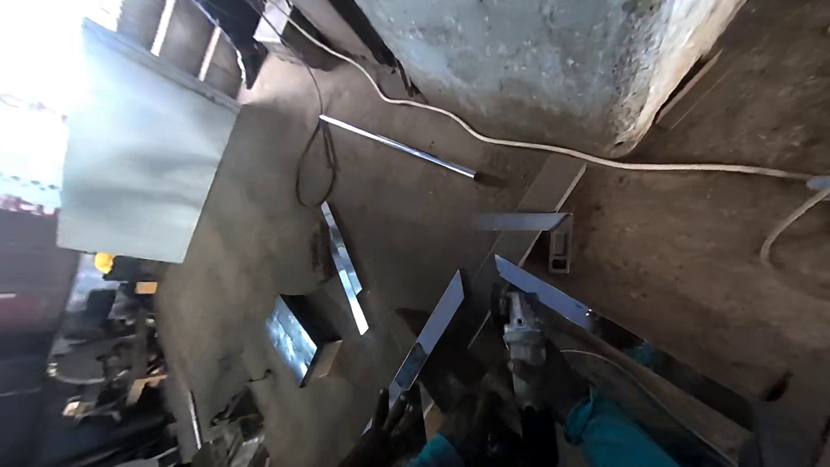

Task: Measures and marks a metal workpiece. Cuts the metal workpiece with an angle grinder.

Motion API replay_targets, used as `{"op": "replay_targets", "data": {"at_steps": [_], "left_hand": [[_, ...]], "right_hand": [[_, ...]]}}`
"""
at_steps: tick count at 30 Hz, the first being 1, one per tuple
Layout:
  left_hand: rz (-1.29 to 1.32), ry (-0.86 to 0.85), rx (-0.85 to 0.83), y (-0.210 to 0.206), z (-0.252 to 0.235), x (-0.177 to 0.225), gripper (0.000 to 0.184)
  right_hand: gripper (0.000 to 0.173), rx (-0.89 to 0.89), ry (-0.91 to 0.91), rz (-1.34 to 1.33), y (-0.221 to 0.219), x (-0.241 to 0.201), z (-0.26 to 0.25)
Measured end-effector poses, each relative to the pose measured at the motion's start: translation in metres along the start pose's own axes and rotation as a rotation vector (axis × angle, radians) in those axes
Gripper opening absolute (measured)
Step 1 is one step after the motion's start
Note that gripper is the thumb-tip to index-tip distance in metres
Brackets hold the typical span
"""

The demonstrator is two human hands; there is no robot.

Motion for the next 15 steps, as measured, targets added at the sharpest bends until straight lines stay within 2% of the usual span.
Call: {"op": "replay_targets", "data": {"at_steps": [1, 2, 3, 4, 5, 7, 8, 10, 12, 13, 15], "left_hand": [[0.013, -0.071, 0.032, -0.025, -0.011, -0.025, 0.098], [0.024, -0.117, 0.049, -0.04, -0.017, -0.038, 0.103], [0.031, -0.158, 0.076, -0.045, -0.02, -0.039, 0.104], [0.051, -0.172, 0.087, -0.034, -0.026, -0.024, 0.099], [0.076, -0.12, -0.005, -0.011, -0.033, 0.004, 0.088], [0.136, 0.118, -0.356, 0.039, -0.037, 0.061, 0.066], [0.147, 0.153, -0.397, 0.048, -0.04, 0.07, 0.06], [0.164, 0.05, -0.269, 0.033, -0.044, 0.054, 0.057], [0.124, -0.165, 0.078, -0.016, -0.042, 0.007, 0.062], [0.112, -0.203, 0.18, -0.034, -0.039, -0.013, 0.066], [0.122, -0.186, 0.185, -0.044, -0.035, -0.029, 0.07]], "right_hand": [[0.089, -0.014, -0.003, 0.054, -0.001, 0.005, -0.001], [0.091, -0.029, -0.003, 0.101, -0.003, 0.011, -0.001], [0.092, -0.041, -0.004, 0.115, -0.006, 0.015, 0.0], [0.093, -0.038, 0.003, 0.095, -0.007, 0.015, 0.001], [0.094, -0.034, 0.015, 0.06, -0.008, 0.014, 0.0], [0.095, -0.042, 0.009, 0.06, -0.011, 0.01, 0.001], [0.097, -0.051, 0.01, 0.09, -0.013, 0.006, 0.0], [0.098, -0.073, 0.008, 0.134, -0.019, 0.003, -0.001], [0.1, -0.053, 0.032, 0.128, -0.025, 0.005, 0.0], [0.101, -0.038, 0.046, 0.127, -0.027, 0.006, 0.0], [0.097, -0.016, 0.052, 0.108, -0.029, 0.008, -0.001]]}}
Point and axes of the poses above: each hand's wrist, its own z-axis away from the middle knuckle, its own y-axis out of the back of the hand, x = y × z, the point moved 10 cm from there along -z, towards the middle knuckle, and after that the axes turned 2 degrees about z, right-handed, at the moved point
